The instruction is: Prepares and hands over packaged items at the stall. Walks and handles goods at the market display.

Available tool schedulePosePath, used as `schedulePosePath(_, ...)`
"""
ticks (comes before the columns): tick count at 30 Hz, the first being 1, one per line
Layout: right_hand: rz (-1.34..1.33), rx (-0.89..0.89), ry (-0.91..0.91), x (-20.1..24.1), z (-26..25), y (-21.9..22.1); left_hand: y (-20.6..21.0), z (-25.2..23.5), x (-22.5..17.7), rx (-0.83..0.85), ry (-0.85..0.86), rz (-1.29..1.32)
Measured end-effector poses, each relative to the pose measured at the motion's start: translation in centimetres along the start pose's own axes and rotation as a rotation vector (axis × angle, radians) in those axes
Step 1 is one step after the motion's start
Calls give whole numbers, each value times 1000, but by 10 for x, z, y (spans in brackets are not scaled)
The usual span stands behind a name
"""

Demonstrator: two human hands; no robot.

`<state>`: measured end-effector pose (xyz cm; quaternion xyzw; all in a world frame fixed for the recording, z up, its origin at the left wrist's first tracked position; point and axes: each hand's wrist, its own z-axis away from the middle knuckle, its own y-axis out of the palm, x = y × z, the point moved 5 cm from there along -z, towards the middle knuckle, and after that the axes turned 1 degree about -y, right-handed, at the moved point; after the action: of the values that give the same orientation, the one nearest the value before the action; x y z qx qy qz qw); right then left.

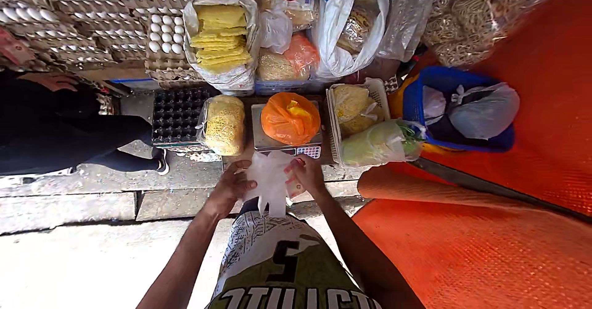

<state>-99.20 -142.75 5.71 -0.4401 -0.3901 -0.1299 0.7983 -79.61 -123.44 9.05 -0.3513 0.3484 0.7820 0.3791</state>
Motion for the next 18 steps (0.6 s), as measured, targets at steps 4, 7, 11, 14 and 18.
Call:
schedulePosePath(4,69,30,18,-73,-1,-36,-58,4,17,-198,-78,-749)
schedulePosePath(7,-17,83,-137,-70,2,-35,-94,9,27,-362,-137,-1031)
schedulePosePath(11,154,-171,-124,-50,-50,-51,-101,26,43,-289,-355,-1192)
schedulePosePath(14,262,-286,-166,-23,-113,-33,-103,37,52,-292,-562,-1295)
schedulePosePath(18,359,-172,-213,11,-167,-6,-128,55,32,-657,-386,-1321)
